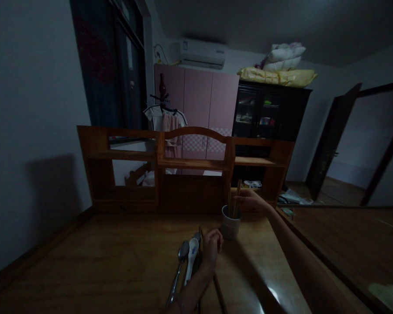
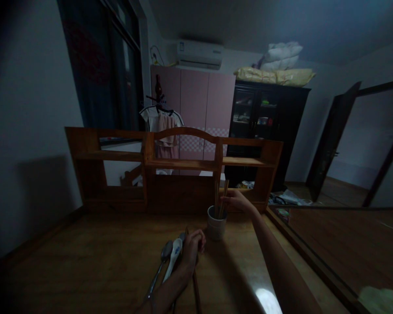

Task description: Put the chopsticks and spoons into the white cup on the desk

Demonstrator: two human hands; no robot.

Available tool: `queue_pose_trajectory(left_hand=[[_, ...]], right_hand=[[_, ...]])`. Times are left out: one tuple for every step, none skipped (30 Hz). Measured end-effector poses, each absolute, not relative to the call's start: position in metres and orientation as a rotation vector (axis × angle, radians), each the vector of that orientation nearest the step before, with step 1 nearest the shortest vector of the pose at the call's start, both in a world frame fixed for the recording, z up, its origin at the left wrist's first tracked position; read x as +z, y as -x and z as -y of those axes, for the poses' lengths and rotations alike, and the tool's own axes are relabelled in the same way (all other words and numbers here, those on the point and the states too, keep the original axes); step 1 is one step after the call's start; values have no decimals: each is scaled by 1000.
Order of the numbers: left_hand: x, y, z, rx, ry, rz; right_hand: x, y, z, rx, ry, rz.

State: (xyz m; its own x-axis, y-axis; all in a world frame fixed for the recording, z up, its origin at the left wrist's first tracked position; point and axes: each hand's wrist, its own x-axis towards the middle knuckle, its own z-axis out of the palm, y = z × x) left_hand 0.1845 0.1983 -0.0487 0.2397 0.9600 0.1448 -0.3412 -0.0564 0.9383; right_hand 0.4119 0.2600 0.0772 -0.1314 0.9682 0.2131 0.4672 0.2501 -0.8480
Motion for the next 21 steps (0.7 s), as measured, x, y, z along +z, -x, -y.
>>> queue_pose_trajectory(left_hand=[[-48,-184,-198,1224,-1146,-721],[-47,-184,-197,1222,-1149,-721],[-47,-183,-196,1220,-1153,-721],[-47,-183,-196,1220,-1156,-721],[-46,-183,-196,1220,-1158,-721],[-46,-182,-196,1221,-1159,-721],[-46,-182,-196,1222,-1160,-721],[-46,-183,-196,1224,-1161,-722],[-47,-183,-196,1226,-1163,-722],[-47,-183,-196,1227,-1166,-722],[-48,-183,-196,1228,-1169,-722],[-48,-183,-197,1229,-1171,-721],[-49,-184,-197,1230,-1173,-720],[-50,-184,-197,1230,-1174,-719],[-51,-184,-198,1230,-1174,-717],[-52,-185,-198,1231,-1174,-716],[-53,-185,-199,1233,-1175,-715],[-53,-185,-200,1235,-1176,-712],[-54,-186,-200,1238,-1178,-710],[-54,-186,-200,1241,-1181,-708],[-53,-186,-201,1242,-1183,-706]], right_hand=[[77,-411,-260,800,1327,1733],[77,-411,-259,803,1325,1736],[76,-410,-258,805,1325,1737],[75,-409,-257,807,1326,1736],[74,-409,-256,806,1328,1735],[73,-408,-255,806,1331,1733],[72,-408,-255,805,1334,1732],[72,-408,-255,805,1336,1732],[71,-408,-255,806,1337,1734],[70,-409,-256,807,1339,1736],[69,-409,-256,808,1341,1737],[69,-409,-257,809,1344,1737],[68,-410,-258,809,1347,1737],[67,-410,-258,809,1350,1736],[66,-410,-259,809,1354,1734],[65,-410,-259,806,1358,1733],[65,-411,-258,803,1364,1731],[64,-411,-258,796,1371,1728],[63,-412,-258,788,1381,1724],[62,-412,-258,779,1393,1720],[61,-413,-258,772,1405,1717]])
